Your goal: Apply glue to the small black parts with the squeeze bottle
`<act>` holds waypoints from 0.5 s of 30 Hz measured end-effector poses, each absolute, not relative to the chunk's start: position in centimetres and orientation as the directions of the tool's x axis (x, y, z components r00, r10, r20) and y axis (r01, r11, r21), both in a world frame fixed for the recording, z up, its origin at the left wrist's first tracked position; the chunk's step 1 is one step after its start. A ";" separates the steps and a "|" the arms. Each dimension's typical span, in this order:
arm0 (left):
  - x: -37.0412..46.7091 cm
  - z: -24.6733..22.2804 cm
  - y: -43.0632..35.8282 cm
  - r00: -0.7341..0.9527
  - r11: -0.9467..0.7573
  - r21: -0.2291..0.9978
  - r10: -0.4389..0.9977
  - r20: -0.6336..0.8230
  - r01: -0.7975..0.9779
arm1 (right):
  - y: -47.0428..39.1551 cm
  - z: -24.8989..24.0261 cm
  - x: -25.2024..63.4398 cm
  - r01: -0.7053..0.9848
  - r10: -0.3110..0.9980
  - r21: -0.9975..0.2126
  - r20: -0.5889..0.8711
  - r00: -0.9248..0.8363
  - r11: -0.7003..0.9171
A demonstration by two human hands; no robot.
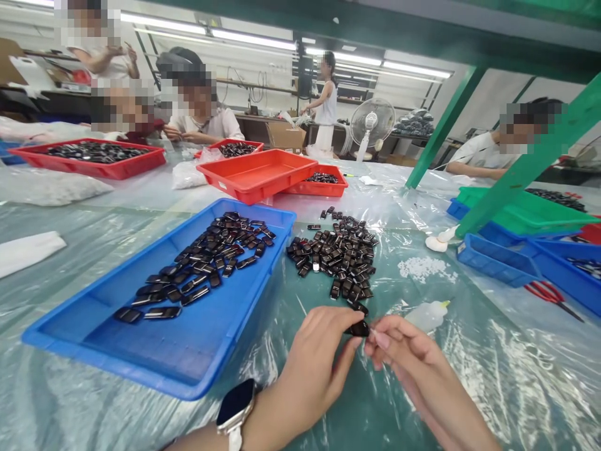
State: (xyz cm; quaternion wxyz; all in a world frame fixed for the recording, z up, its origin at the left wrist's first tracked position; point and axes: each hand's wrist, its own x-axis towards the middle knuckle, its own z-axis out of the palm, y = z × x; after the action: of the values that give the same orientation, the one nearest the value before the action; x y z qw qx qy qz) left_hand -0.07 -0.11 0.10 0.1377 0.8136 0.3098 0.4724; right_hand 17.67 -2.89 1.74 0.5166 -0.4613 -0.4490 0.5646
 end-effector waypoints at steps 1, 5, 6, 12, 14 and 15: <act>0.0 0.1 0.0 0.366 -0.789 0.484 0.608 0.705 0.379 | -3.5 1.9 17.5 -0.237 0.995 -0.967 -0.089 -0.046 -0.098; 0.1 0.3 0.2 0.379 -0.847 0.355 0.502 0.777 0.395 | -4.5 2.2 16.7 -0.426 0.984 -0.886 -0.162 -0.080 -0.181; 0.1 0.4 0.3 0.384 -0.855 0.329 0.483 0.787 0.400 | -4.5 2.2 16.6 -0.460 0.982 -0.867 -0.170 -0.084 -0.190; 0.0 0.7 0.5 0.426 -0.883 0.212 0.398 0.813 0.419 | -4.1 2.1 16.2 -0.588 0.974 -0.777 -0.197 -0.113 -0.225; -0.2 0.9 0.5 0.444 -0.888 0.186 0.380 0.811 0.421 | -4.1 2.0 16.0 -0.617 0.972 -0.751 -0.200 -0.124 -0.234; -0.3 1.1 0.4 0.455 -0.892 0.171 0.369 0.810 0.418 | -4.0 1.9 16.0 -0.631 0.971 -0.739 -0.201 -0.129 -0.237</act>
State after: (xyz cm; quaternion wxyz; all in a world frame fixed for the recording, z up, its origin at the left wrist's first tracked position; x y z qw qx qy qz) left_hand -0.29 0.45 1.07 -0.0263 0.8526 0.2310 0.4680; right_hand 16.01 -4.01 1.92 0.5652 -0.3407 -0.2493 0.7087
